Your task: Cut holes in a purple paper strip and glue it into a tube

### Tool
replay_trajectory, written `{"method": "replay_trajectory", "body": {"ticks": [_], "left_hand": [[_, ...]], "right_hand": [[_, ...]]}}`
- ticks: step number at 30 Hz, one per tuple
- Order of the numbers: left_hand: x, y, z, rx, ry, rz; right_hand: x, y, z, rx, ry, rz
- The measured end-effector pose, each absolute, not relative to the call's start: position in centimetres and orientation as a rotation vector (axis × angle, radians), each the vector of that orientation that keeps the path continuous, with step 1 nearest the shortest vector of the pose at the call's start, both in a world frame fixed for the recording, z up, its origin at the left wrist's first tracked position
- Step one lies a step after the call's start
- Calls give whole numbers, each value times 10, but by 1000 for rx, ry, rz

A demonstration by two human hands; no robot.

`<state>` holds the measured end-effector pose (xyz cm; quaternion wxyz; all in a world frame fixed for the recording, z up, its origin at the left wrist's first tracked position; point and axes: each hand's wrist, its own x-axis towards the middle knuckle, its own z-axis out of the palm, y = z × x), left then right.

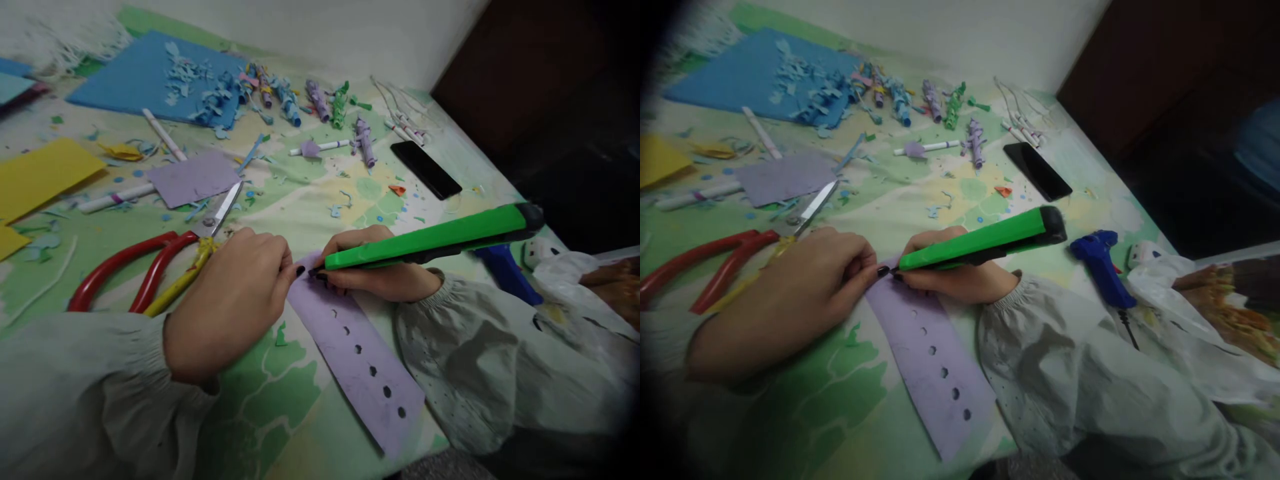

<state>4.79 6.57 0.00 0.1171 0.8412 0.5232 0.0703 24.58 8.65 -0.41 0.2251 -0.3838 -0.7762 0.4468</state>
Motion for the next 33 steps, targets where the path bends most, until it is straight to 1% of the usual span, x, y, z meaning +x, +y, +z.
{"method": "replay_trajectory", "body": {"ticks": [7,14,22,26,30,33], "left_hand": [[47,65,1,2430,1533,172],[48,67,1,2427,1537,177],[47,66,0,2419,1522,238],[48,66,4,2307,1522,217],[48,65,7,2244,1494,216],[49,65,6,2292,1507,180]], "right_hand": [[244,86,-2,-1076,-2167,1170],[245,86,-2,-1067,-2161,1193],[247,86,-2,-1040,-2201,1148],[251,87,4,-932,-2273,1261],[253,86,4,-944,-2177,1428],[251,85,1,-943,-2125,1459]]}}
